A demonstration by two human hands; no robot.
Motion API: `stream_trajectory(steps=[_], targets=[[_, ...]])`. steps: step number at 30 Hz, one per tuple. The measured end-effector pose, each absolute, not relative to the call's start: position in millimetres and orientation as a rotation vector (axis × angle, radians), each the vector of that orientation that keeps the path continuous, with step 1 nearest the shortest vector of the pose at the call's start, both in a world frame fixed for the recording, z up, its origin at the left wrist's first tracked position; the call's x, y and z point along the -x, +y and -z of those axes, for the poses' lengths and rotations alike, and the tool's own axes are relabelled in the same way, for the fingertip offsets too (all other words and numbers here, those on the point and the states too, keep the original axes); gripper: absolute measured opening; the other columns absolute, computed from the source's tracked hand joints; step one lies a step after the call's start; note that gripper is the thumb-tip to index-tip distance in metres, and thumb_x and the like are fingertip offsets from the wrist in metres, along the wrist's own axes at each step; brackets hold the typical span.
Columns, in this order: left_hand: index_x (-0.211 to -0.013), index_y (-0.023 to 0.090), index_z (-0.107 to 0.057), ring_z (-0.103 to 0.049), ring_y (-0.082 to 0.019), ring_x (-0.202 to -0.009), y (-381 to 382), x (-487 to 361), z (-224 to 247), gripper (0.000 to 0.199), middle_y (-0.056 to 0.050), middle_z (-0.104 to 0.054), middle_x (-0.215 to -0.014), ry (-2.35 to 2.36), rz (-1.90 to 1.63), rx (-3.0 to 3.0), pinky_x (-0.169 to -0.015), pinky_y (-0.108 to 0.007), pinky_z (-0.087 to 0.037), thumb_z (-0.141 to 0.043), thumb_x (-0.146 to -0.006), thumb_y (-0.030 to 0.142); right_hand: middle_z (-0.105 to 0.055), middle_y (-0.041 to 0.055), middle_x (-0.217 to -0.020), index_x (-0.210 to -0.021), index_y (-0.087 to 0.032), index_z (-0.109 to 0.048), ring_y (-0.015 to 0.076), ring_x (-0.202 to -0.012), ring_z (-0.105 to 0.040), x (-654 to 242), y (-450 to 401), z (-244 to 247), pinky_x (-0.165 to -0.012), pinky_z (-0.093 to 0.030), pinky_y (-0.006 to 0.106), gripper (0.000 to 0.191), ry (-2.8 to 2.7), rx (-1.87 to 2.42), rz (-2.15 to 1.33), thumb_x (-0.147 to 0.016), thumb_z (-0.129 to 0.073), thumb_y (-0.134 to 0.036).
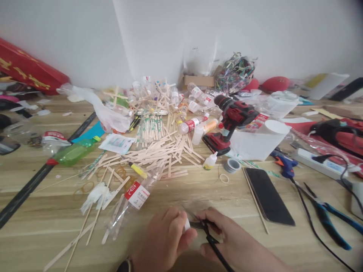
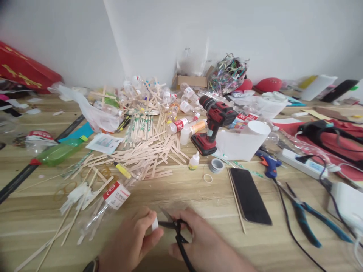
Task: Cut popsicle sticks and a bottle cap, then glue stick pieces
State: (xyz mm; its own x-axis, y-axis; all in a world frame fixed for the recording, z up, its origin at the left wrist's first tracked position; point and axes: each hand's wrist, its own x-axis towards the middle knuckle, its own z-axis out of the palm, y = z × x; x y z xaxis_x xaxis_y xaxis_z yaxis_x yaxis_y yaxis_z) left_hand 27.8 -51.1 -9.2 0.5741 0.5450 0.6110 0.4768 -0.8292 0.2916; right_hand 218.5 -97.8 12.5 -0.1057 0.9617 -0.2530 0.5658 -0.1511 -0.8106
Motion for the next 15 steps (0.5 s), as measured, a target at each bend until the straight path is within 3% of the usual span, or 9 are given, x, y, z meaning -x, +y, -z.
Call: stream_trajectory(steps=[5, 10, 15], targets=[[-0.116, 0.019, -0.042, -0.071, -0.021, -0.08, -52, -27, 10, 0.023, -0.009, -0.071, -0.09, 0.929, -1.101, -2.608, -0.068, -0.03, -0.057, -0.033, -0.1, 0.033, -0.065, 0.0023, -0.09, -0.101, -0.025, -0.066, 0.0197, -0.08, -0.064, -227, -96, -9, -0.071, -0.053, 0.033, 0.041, -1.804, 1.745, -0.897, -0.063, -0.061, -0.011], [-0.121, 0.024, -0.045, -0.07, -0.02, -0.077, -60, -22, 18, 0.026, -0.006, -0.072, -0.091, 0.94, -0.893, -2.479, -0.069, -0.028, -0.055, -0.043, -0.097, 0.036, -0.065, 0.0033, -0.095, -0.111, -0.026, -0.062, 0.0195, -0.084, -0.065, -238, -103, 11, -0.072, -0.054, 0.031, 0.043, -1.949, 1.723, -0.756, -0.07, -0.064, -0.014], [-0.105, 0.025, -0.057, -0.065, -0.019, -0.065, -61, -32, 25, 0.034, -0.002, -0.069, -0.075, 1.229, -0.677, -1.918, -0.06, -0.026, -0.048, -0.038, -0.096, 0.051, -0.06, 0.0071, -0.092, -0.121, -0.027, -0.057, 0.0266, -0.085, -0.063, -239, -109, 28, -0.07, -0.052, 0.038, 0.047, -2.112, 1.713, 0.063, -0.075, -0.066, -0.021]])
